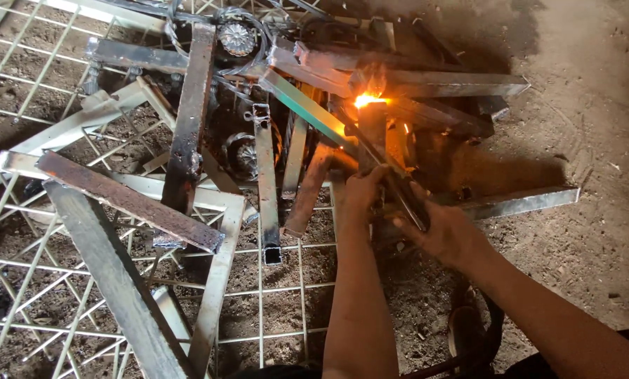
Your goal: Cutting and welding metal frames using a gas torch.
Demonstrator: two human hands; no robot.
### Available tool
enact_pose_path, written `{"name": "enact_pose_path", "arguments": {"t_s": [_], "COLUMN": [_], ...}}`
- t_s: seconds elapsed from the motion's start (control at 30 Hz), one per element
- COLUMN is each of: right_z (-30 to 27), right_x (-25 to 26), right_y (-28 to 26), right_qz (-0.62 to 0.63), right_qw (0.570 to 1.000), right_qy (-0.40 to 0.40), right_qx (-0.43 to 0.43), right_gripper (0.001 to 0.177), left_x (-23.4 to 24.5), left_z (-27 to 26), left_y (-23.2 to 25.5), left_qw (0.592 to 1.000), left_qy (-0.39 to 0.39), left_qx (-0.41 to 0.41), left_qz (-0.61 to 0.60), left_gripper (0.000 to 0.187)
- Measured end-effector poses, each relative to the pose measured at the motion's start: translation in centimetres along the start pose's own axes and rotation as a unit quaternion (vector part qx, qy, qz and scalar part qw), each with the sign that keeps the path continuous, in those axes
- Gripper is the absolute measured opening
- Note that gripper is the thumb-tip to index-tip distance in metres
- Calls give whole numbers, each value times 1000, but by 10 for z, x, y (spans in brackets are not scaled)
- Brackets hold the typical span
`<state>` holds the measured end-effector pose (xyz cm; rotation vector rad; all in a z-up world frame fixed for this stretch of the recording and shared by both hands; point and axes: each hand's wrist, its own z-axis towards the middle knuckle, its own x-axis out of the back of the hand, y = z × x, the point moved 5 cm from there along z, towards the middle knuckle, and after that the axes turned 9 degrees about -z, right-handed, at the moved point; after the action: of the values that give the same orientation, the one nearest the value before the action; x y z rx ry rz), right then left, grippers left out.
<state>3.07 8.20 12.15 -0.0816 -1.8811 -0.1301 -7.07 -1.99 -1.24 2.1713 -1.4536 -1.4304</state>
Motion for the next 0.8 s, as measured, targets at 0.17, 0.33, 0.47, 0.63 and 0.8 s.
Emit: {"name": "enact_pose_path", "arguments": {"t_s": [0.17,0.33,0.47,0.63,0.8], "right_z": [-4,-3,-2,-3,-1], "right_x": [6,2,5,6,0], "right_y": [-5,-1,-3,-4,2], "right_qz": [-24,-18,-7,-6,5], "right_qw": [999,1000,1000,1000,1000], "right_qy": [-23,-11,-7,-8,20], "right_qx": [-13,-8,-12,-19,3], "right_gripper": [100,96,93,91,91], "left_x": [4,1,3,0,-1], "left_z": [31,31,39,38,24], "left_y": [-19,-21,-23,-22,-15], "left_qw": [994,998,997,995,999], "left_qy": [-5,-8,16,-12,14], "left_qx": [-42,-50,-64,-93,-37], "left_qz": [96,40,35,36,37], "left_gripper": [46,45,45,43,43]}}
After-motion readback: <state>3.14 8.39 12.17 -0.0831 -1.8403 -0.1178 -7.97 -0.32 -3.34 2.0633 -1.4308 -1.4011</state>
